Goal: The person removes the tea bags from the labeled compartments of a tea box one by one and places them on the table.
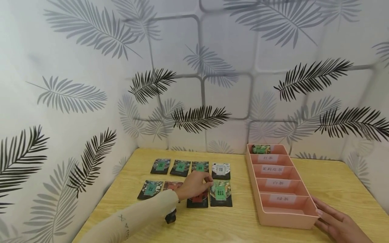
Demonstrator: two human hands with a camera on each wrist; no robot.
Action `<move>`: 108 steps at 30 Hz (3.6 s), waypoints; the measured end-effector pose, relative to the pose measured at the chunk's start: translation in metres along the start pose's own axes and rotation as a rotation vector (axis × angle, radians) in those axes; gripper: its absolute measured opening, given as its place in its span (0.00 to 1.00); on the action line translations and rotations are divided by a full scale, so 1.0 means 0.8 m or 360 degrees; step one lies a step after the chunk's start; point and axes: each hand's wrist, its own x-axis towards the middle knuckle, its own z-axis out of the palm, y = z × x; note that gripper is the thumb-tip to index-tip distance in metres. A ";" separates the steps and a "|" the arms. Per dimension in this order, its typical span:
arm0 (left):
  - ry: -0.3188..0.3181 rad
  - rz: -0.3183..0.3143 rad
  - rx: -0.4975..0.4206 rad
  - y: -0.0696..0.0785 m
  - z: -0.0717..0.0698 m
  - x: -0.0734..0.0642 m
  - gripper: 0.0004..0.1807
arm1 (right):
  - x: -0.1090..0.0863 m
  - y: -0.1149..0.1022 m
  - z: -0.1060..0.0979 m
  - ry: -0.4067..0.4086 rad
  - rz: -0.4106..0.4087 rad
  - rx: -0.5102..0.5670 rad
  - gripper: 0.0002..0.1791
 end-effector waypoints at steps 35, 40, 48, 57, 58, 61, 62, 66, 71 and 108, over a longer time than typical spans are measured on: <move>0.0077 0.0039 0.0103 -0.007 0.008 0.017 0.05 | -0.004 -0.005 0.007 0.0289 0.0105 -0.0226 0.27; 0.0151 0.0061 0.0104 -0.003 0.002 0.035 0.04 | -0.007 -0.005 0.008 0.0347 0.0090 -0.0288 0.26; 0.0200 0.0074 0.0022 0.016 -0.010 0.060 0.08 | -0.008 -0.005 0.014 0.0477 0.0110 -0.0407 0.24; 0.0255 0.0083 0.0009 0.039 -0.006 0.096 0.09 | -0.020 -0.011 0.028 0.0535 0.0325 -0.0341 0.21; 0.0263 0.0085 0.0005 0.042 -0.005 0.101 0.09 | -0.022 -0.010 0.031 0.0599 0.0363 -0.0366 0.19; 0.0265 0.0078 -0.0004 0.055 -0.003 0.117 0.10 | -0.027 -0.008 0.037 0.0774 0.0477 -0.0422 0.14; 0.0259 0.0076 -0.0009 0.059 -0.002 0.123 0.10 | -0.029 -0.007 0.039 0.0797 0.0505 -0.0412 0.14; 0.0244 0.0080 -0.0072 0.078 0.004 0.144 0.10 | -0.039 -0.004 0.044 0.0695 0.0557 -0.0298 0.17; 0.0229 0.0074 -0.0110 0.090 0.017 0.168 0.11 | -0.040 0.000 0.051 0.0440 0.0527 -0.0210 0.22; 0.0246 -0.0029 0.0346 0.129 0.064 0.235 0.07 | -0.047 0.002 0.058 0.0345 0.0408 -0.0016 0.25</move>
